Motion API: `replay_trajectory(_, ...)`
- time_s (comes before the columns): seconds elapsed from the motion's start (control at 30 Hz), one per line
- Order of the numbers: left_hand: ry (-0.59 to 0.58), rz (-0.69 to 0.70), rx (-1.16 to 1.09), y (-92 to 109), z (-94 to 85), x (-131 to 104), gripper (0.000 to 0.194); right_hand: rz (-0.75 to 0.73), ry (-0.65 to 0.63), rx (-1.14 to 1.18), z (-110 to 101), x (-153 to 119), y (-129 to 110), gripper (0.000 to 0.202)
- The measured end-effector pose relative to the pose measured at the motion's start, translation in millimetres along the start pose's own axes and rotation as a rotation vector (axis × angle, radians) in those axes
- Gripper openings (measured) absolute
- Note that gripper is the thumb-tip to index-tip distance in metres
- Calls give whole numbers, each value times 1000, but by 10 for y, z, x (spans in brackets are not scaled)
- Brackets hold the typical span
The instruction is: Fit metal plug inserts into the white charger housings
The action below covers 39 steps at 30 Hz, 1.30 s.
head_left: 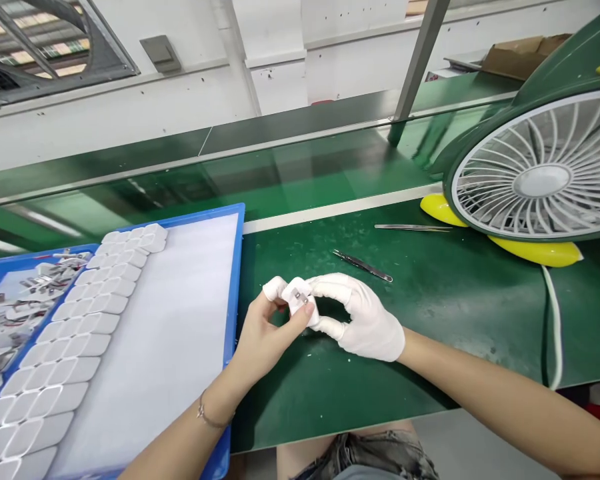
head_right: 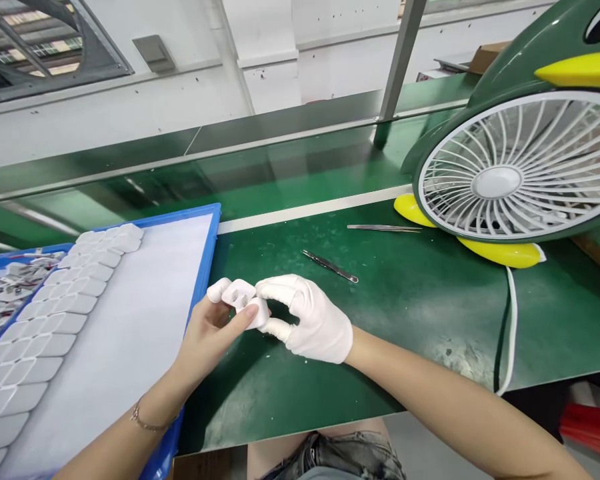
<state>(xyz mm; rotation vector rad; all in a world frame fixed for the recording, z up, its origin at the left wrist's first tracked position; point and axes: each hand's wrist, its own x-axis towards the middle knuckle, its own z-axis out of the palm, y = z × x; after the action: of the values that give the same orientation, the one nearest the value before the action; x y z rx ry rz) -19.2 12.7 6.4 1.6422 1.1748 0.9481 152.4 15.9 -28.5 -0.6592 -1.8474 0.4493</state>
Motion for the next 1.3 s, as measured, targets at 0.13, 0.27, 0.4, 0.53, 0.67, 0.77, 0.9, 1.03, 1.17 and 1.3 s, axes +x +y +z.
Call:
replay_trajectory(0.13, -91, 41, 20, 9, 15, 1, 24, -24, -51, -28, -20, 14, 25, 32)
replay_trajectory(0.27, -40, 265, 95, -40, 10, -34, 42, 6, 88, -88, -1, -16, 147, 42)
replay_trajectory(0.4, -24, 499, 299, -139, -5, -87, 81, 157, 103, -119, 12, -84, 240, 63)
replay_trajectory(0.53, 13, 547, 382, -136, -19, -85, 66, 114, 13, -133, 3, -105, 225, 44)
replay_trajectory(0.67, 21, 548, 450, -82, -31, -62, 42, 75, 10, -153, 1, -87, 219, 36)
replay_trajectory(0.77, -14, 566, 407, -63, -38, -55, 44, 67, 30, -152, -6, -69, 235, 29)
replay_trajectory(0.9, 7, 567, 381, -49, -48, -42, 39, 59, 16, -110, -15, -50, 258, 23)
replay_trajectory(1.03, 43, 651, 314, -59, -52, -11, 36, 58, -13, -74, -17, -43, 271, 23)
replay_trajectory(1.17, 84, 626, 282, -100, -52, 3, 37, 97, 46, -26, -43, -45, 199, 21)
replay_trajectory(1.3, 96, 680, 459, -126, -41, -9, 47, 308, 20, 313, -49, -52, 3, 32)
